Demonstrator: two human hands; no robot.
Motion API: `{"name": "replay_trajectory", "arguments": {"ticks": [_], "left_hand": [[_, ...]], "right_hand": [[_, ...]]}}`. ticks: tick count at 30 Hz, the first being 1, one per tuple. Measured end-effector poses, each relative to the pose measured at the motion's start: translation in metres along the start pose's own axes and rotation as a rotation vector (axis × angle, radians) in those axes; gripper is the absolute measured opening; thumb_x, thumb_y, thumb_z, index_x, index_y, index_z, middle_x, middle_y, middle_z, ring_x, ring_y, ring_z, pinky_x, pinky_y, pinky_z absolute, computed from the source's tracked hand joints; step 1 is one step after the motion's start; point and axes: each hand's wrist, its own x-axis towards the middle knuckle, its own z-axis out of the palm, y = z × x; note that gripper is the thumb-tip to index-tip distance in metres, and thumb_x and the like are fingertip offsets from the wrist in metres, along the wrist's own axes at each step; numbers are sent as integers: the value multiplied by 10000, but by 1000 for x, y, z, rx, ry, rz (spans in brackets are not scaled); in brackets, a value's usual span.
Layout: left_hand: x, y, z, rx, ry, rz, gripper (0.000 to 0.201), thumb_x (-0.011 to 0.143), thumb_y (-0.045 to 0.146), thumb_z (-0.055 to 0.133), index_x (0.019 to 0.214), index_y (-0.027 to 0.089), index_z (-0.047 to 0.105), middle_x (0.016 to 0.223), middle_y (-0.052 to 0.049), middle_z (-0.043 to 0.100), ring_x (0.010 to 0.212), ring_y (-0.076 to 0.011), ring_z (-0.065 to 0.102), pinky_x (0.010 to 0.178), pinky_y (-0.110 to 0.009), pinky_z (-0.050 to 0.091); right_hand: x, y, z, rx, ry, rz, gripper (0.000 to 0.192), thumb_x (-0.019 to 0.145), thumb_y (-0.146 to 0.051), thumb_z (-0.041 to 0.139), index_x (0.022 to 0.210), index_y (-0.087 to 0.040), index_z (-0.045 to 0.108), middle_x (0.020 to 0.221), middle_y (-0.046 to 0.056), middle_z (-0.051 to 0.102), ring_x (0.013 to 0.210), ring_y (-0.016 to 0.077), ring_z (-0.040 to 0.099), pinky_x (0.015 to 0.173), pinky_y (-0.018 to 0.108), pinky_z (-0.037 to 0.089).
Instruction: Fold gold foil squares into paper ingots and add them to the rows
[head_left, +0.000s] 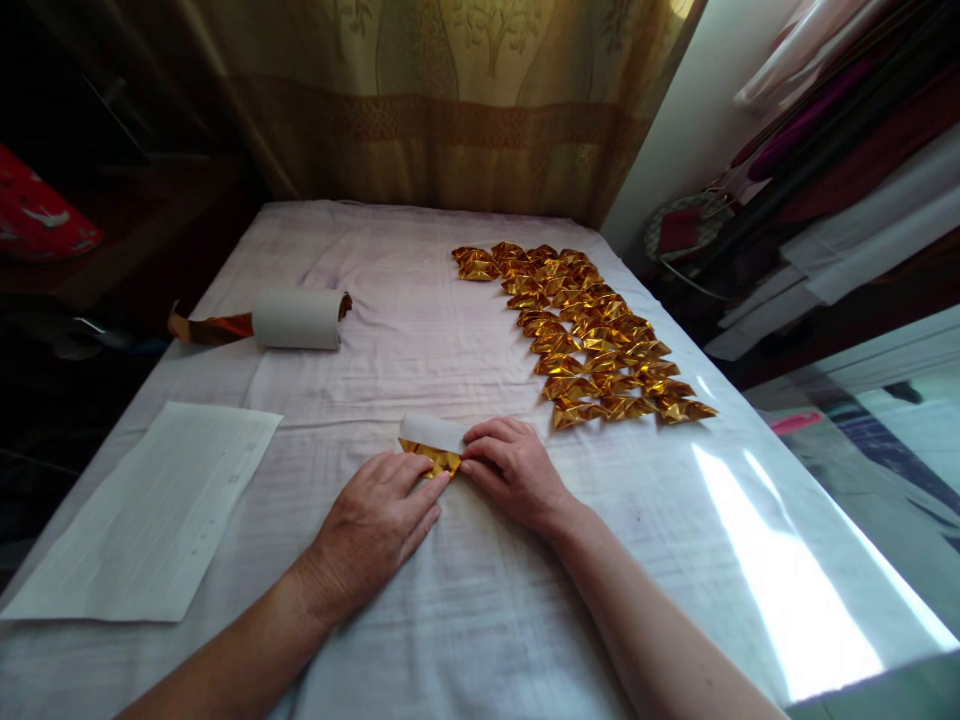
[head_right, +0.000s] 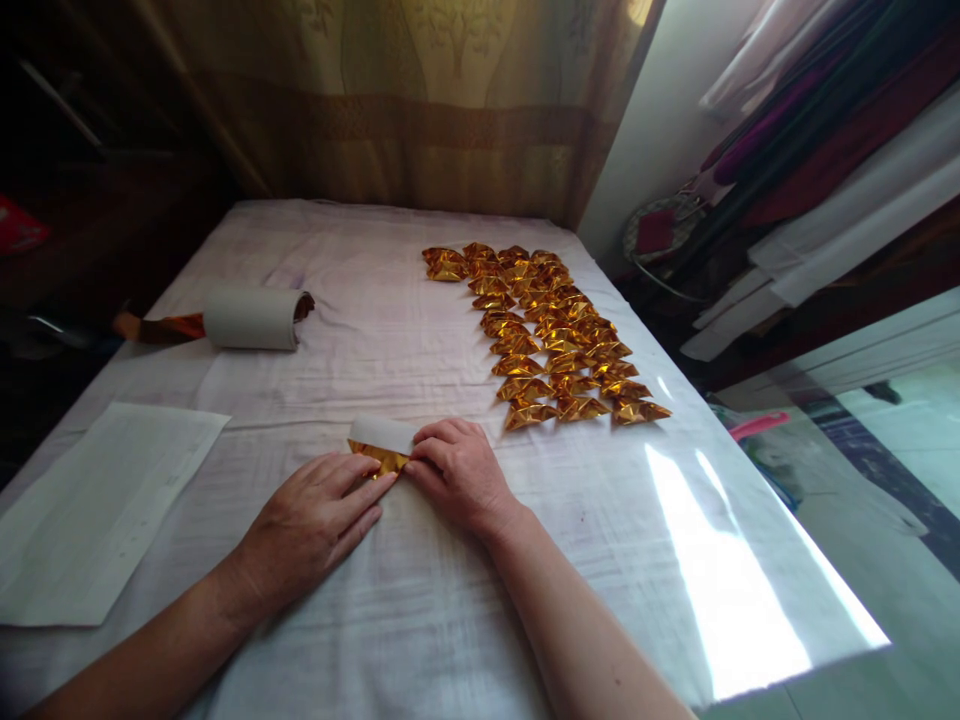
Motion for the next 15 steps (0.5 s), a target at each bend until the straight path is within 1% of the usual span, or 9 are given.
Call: {"name": "replay_trajectory", "arguments": {"ticks": [4,7,11,13,15], "left_hand": [[1,1,-1,1,5,0,304,922,216,570,1220,196,632,1133,-84,658,1042,-245,587,969,-428,470],[2,2,-3,11,17,5,290,922,219,569,1202,186,638,1110,-85,668,1020,-241,595,964,-422,468],[2,2,-4,55,34,23,299,929,229,554,1207,149,628,1107,-97,679,1022,-250,602,986,-440,448],[3,3,-4,63,23,28,319,934,220,546,1239,154,610,1109,-91,679,1018,-248,602,978,-440,448],[3,3,-4,55,4,25,334,934,209,546,1264,185,598,1106,-78,677,1008,-240,600,950,-428,458]], "right_hand": [[1,-5,3,11,24,69,60,880,-236,671,823,-218,682,971,36,708,920,197,623,835,366,411],[2,-9,5,3,55,142,99,860,-218,674,761,-220,665,948,33,709,905,197,624,816,364,399],[3,-14,10,-13,97,195,115,833,-202,692,726,-218,653,934,30,709,900,199,622,817,366,395],[2,-15,12,-26,122,209,114,822,-197,704,724,-216,650,940,30,710,911,204,621,823,369,396],[2,-16,14,-36,136,222,113,817,-199,709,725,-218,647,954,31,711,928,208,619,836,373,399]]}}
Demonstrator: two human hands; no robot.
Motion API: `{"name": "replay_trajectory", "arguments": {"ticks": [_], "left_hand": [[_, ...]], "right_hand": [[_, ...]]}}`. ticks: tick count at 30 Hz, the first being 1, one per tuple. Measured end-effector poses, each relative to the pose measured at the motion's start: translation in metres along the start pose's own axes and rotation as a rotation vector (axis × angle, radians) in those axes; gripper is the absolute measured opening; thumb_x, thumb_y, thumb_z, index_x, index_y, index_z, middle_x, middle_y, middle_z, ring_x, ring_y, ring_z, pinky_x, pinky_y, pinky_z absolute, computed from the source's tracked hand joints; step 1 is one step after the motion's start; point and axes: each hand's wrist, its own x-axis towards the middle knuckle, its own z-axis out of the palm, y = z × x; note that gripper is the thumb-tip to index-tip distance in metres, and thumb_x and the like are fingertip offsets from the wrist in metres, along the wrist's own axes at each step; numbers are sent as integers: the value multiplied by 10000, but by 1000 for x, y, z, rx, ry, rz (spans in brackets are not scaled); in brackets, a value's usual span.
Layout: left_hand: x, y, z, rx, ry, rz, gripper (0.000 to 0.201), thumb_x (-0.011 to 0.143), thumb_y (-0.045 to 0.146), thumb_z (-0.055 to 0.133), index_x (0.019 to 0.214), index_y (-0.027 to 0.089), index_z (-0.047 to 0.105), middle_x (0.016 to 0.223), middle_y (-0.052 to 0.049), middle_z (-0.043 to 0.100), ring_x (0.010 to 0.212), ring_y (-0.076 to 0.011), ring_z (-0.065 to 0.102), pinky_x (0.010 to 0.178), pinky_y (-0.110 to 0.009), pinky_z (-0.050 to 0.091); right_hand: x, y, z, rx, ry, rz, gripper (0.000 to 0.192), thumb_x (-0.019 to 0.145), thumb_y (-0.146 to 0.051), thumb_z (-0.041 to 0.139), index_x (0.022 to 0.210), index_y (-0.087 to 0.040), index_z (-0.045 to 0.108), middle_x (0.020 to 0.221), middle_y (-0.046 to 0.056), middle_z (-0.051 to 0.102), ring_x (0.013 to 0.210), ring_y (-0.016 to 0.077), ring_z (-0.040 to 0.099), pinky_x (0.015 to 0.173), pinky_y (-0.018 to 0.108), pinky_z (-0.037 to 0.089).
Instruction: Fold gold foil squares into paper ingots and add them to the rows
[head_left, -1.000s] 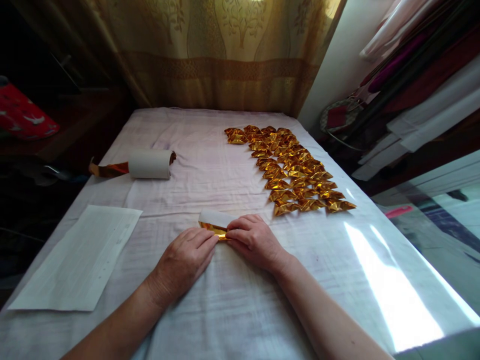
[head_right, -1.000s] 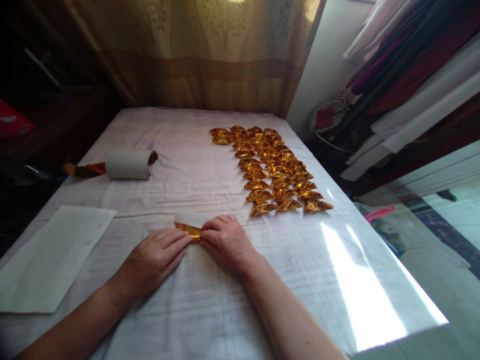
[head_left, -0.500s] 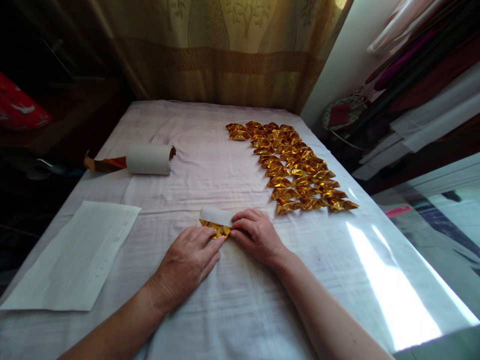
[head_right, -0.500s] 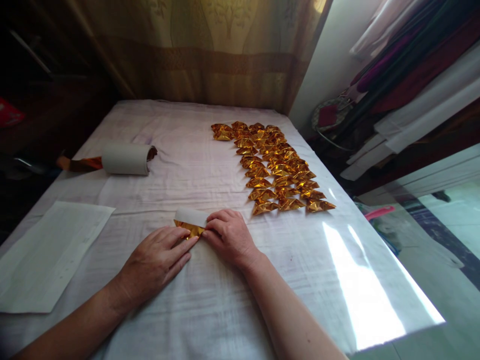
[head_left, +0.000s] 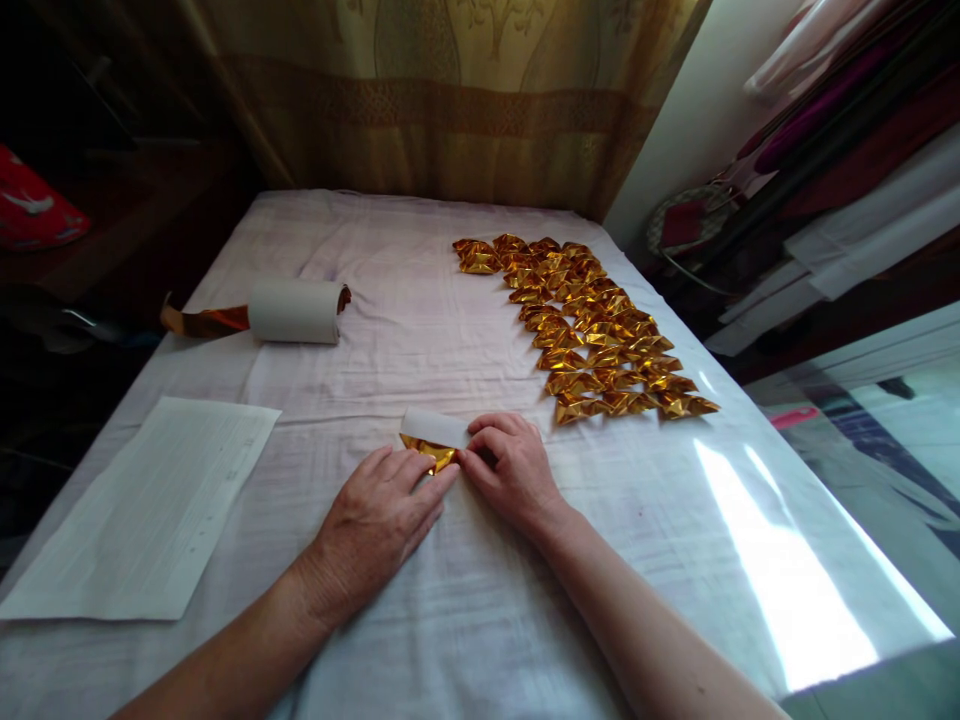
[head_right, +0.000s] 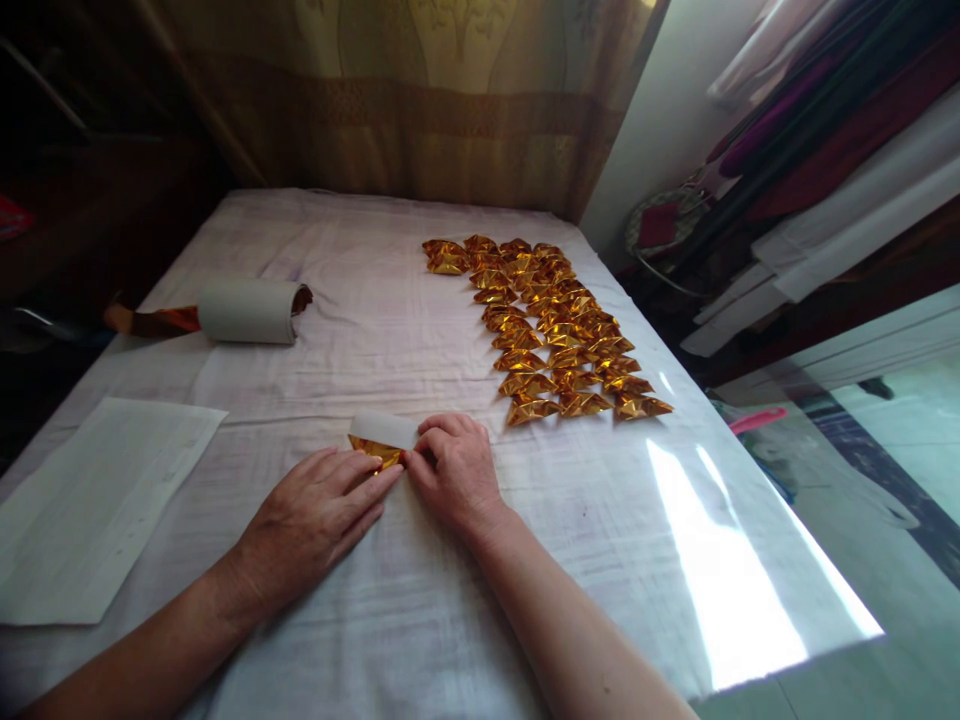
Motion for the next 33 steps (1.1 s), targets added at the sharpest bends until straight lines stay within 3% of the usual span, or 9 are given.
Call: {"name": "replay_trajectory", "arguments": {"ticks": [19,26,33], "left_hand": [[2,3,0,47,-58,-28,329,930,220,550,1251,204,624,1128,-59,679,1063,-241,589,1018,-437,402],[3,5,-1,90,-93,-25,280,954,274,536,1209,215,634,1107,-52,680,1069,-236,595,1059,-451,354],[3,4,-1,88,-89,-4,309,949,223,520,1239,192,623,1098,-62,683,1041,-247,611,1051,-476,357]], "right_hand": [[-2,-6,0,-14,-17,49,95,818,-143,671,796,-231,644,987,25,697,958,213,596,855,377,373],[2,-16,0,-127,-62,115,135,800,-253,748,768,-212,624,954,27,672,942,226,568,833,382,343],[6,-17,5,-204,-50,147,122,849,-261,698,771,-219,614,914,35,664,916,228,557,814,381,342]]}}
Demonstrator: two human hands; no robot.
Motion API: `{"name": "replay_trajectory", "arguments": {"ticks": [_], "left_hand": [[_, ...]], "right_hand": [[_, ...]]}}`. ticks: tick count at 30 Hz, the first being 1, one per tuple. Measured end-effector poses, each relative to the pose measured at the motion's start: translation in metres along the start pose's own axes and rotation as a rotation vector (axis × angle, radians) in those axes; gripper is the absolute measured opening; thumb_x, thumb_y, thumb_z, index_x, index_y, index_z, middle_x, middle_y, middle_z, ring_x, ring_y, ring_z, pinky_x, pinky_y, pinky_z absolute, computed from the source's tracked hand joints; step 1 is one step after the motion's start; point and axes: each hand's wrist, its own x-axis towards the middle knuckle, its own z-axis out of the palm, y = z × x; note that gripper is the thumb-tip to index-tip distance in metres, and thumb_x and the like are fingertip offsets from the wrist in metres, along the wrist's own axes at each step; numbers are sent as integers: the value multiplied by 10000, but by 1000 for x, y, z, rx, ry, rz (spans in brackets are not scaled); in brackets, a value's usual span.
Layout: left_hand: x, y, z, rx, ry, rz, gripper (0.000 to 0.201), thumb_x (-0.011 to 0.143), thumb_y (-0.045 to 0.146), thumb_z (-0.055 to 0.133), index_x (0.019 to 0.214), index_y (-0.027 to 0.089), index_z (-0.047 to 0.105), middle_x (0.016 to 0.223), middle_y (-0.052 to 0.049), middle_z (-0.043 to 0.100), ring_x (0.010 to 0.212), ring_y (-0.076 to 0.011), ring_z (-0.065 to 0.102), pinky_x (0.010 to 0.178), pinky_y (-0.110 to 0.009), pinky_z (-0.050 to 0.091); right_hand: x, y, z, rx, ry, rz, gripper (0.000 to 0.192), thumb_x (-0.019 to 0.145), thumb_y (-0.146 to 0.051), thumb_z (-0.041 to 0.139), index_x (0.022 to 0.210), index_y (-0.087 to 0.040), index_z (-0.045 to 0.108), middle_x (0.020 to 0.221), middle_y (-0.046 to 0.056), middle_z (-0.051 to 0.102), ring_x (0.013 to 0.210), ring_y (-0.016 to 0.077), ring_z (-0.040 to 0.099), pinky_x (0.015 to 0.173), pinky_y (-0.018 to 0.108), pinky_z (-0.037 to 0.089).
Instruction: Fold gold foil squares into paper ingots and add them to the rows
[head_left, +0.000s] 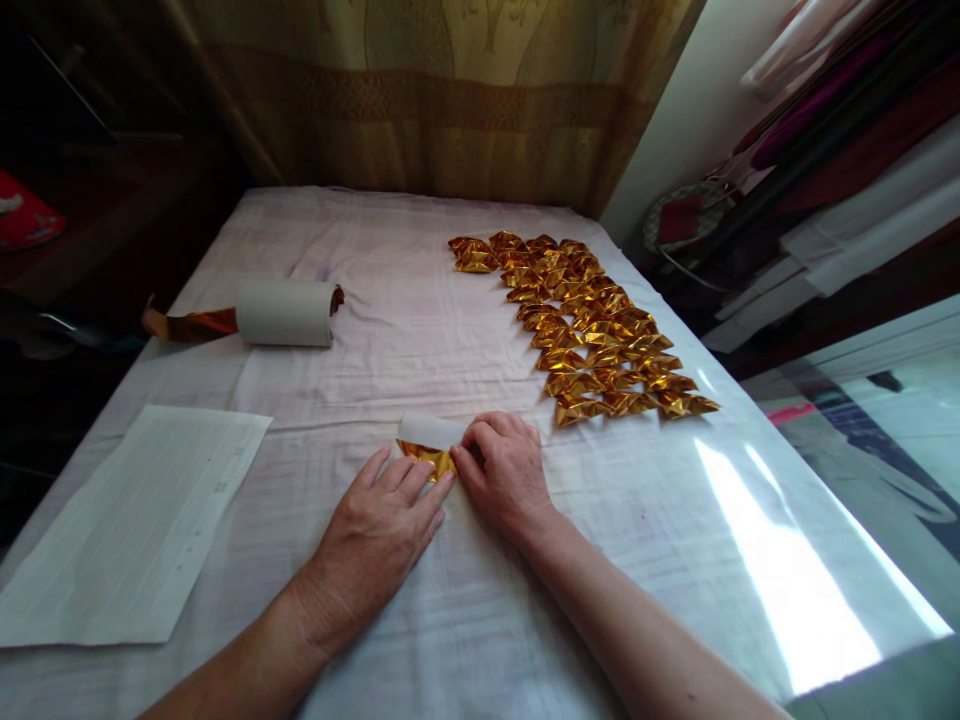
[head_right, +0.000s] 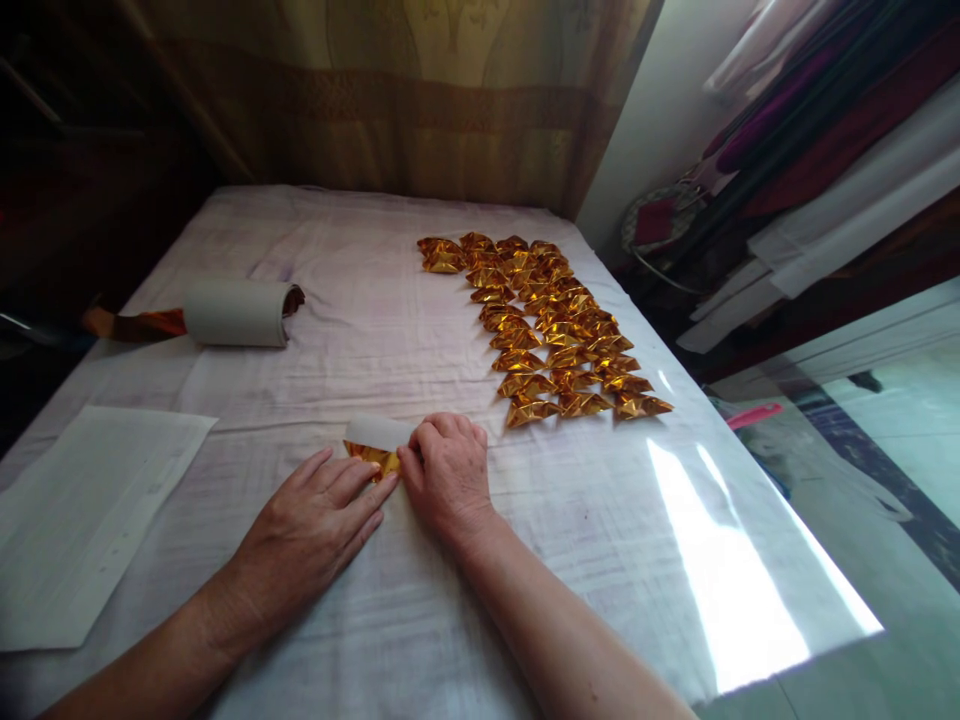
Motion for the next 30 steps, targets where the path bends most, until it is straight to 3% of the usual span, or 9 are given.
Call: {"name": "replay_trajectory", "arguments": {"ticks": [7,12,19,23,26,30], "left_hand": [[0,1,0,-30,5,-24,310,935,232,545,1233,199,625,1123,-74,682,1060,-250,605,1059,-470,360],[0,0,-1,-43,-10,-24,297,933,230,550,1216,203,635,1100,-64,688,1047,-248,609,1053,-471,367],[2,-2,0,-79,14,-36,286,916,223,578,1192,207,651,1094,-64,692,1037,-246,617,1041,-476,396],[2,-4,4,-119,64,-39,273,921,215,575,1181,210,658,1047,-56,703,996,-237,624,1037,-493,419],[1,-9,9,-160,124,-43,265,945,206,533,1177,220,662,1026,-49,708,975,-220,627,1045,-495,427],[1,-19,13,-302,190,-51,219,954,187,506,1091,216,674,1053,-50,698,986,-191,625,986,-408,489]], "right_hand": [[-5,9,-2,83,-11,-84,86,853,-272,705,858,-225,633,982,40,669,959,225,568,844,380,357],[-7,14,-3,152,3,-116,62,854,-168,676,868,-219,642,999,30,675,965,214,577,855,366,365],[-6,18,1,157,38,-152,155,891,-102,563,881,-227,653,979,34,692,942,205,584,837,350,392],[-11,15,-6,95,78,-258,206,905,-108,515,952,-229,675,1015,51,694,939,213,578,824,354,407],[-15,9,-11,38,17,-358,216,900,-133,528,993,-224,700,979,60,688,890,219,572,787,357,429],[-15,5,-15,9,-89,-346,174,906,-214,580,1018,-216,713,972,72,679,876,219,581,794,358,460]]}}
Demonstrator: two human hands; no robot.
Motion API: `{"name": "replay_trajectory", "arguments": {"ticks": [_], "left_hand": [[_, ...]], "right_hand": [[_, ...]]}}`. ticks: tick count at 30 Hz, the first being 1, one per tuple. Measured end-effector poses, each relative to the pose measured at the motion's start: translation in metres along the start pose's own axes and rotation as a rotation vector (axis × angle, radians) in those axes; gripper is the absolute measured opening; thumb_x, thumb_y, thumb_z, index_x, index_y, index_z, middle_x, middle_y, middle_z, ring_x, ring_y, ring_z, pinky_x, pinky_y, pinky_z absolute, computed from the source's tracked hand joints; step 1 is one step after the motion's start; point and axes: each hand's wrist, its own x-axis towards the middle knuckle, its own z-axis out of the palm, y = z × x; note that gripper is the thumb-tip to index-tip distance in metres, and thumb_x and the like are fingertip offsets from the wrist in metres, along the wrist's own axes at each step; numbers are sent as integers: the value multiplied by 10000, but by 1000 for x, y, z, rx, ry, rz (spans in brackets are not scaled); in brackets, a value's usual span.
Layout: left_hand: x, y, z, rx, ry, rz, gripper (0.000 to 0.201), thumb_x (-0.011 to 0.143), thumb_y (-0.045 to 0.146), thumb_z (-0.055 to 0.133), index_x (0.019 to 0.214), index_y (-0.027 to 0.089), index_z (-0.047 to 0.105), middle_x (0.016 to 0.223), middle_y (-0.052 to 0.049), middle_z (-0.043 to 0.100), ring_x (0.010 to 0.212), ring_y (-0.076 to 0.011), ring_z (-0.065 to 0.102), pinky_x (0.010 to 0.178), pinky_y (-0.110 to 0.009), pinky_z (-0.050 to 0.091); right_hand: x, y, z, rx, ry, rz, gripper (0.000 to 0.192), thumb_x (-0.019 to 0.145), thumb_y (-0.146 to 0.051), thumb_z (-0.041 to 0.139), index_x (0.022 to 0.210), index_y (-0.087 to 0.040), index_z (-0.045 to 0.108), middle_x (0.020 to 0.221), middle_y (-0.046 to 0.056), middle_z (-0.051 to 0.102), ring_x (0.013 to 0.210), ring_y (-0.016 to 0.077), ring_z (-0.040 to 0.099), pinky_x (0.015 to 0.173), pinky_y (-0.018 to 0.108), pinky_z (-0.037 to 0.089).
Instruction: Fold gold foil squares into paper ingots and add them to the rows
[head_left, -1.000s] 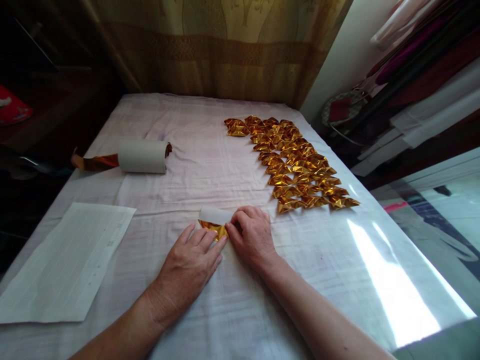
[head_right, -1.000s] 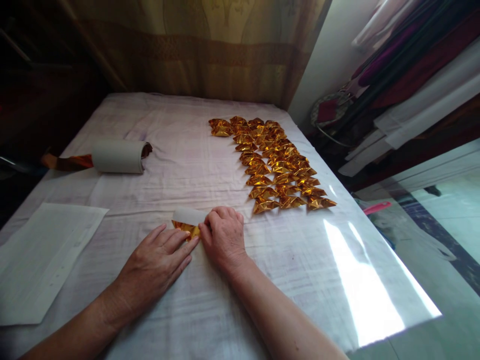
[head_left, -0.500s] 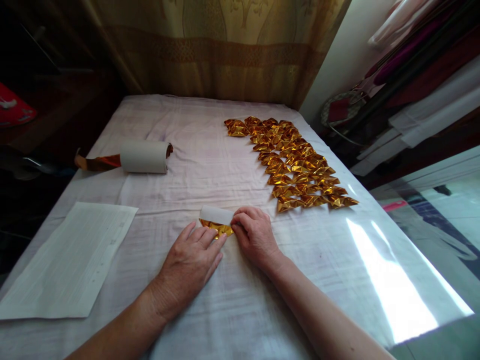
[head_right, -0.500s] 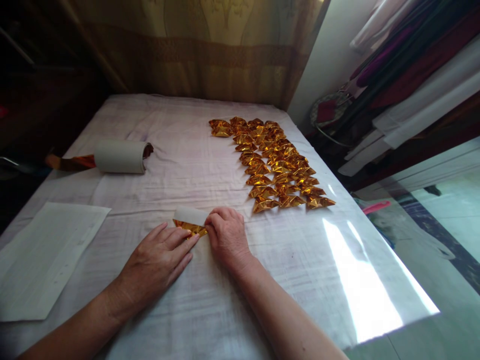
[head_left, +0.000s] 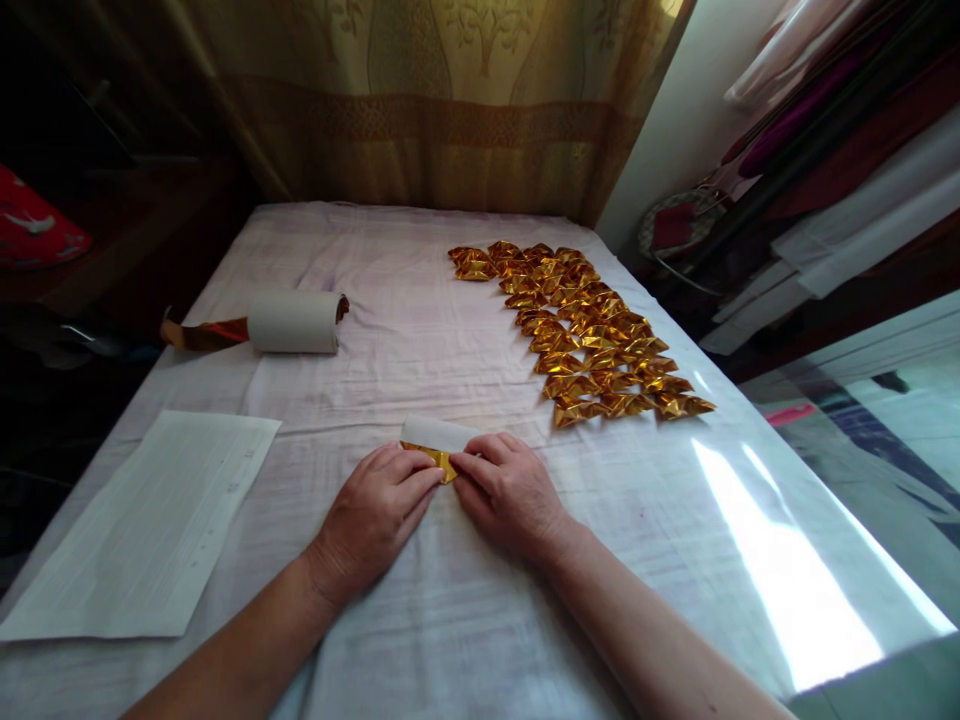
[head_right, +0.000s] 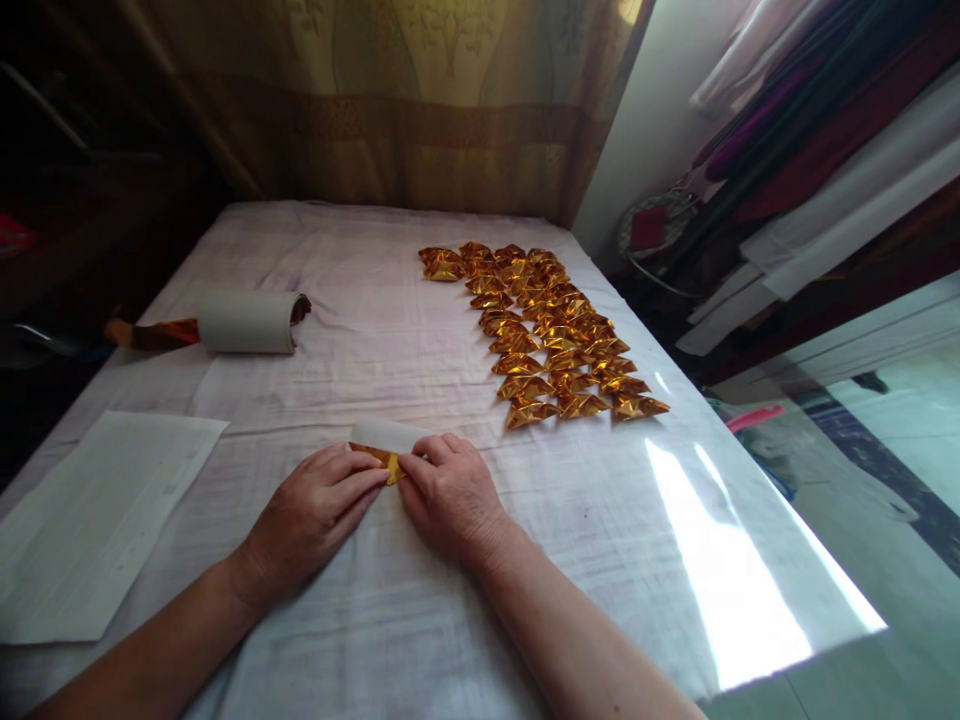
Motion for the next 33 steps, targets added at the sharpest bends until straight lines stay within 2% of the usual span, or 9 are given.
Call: {"name": "replay_trajectory", "arguments": {"ticks": [3,6,11,16,25,29,33], "left_hand": [[1,-10,-2,-42,60,-40,181,951,184,498,1046,196,651,1081,-71,674,1014,-191,616,897,-344,525],[1,-20,-5,25,106,-97,169,938,216,523,1067,169,623,1118,-103,663,1063,-222,606,933,-383,506],[2,-31,-11,66,-32,-77,199,950,283,534,1073,211,672,1104,-65,707,1068,-231,608,1009,-459,436],[3,-30,-13,84,-51,-58,220,927,331,576,1079,224,694,1087,-61,712,1029,-228,622,1032,-473,412],[3,-28,-14,81,-88,-40,256,868,388,674,1074,235,679,1041,-49,688,1000,-232,601,1015,-455,410],[3,-26,-14,94,-75,-35,186,910,360,621,1030,232,683,992,-42,682,952,-222,588,985,-442,409],[5,-22,-14,80,-48,-44,196,954,365,553,983,235,696,971,-42,669,927,-211,576,905,-394,428]], "right_hand": [[2,0,-1,4,-23,23,167,885,-270,644,1026,-214,713,978,68,681,881,221,586,805,362,468],[3,0,-2,14,-30,45,178,848,-280,693,1008,-205,711,987,74,680,891,228,591,815,369,473],[4,-1,-2,24,-41,78,191,824,-294,717,993,-209,696,996,74,673,905,229,592,829,372,476],[5,1,-1,6,-50,59,201,828,-322,725,990,-209,687,986,69,669,886,226,587,797,367,473],[5,5,1,-66,-69,-10,183,945,-357,606,1006,-205,687,981,70,674,874,208,579,786,338,453],[5,6,-1,-50,-67,-3,184,965,-344,573,990,-206,692,981,70,674,865,208,575,775,345,454],[5,9,-3,20,-83,-12,230,890,-380,681,1029,-196,694,1021,75,670,905,221,584,798,353,465]]}}
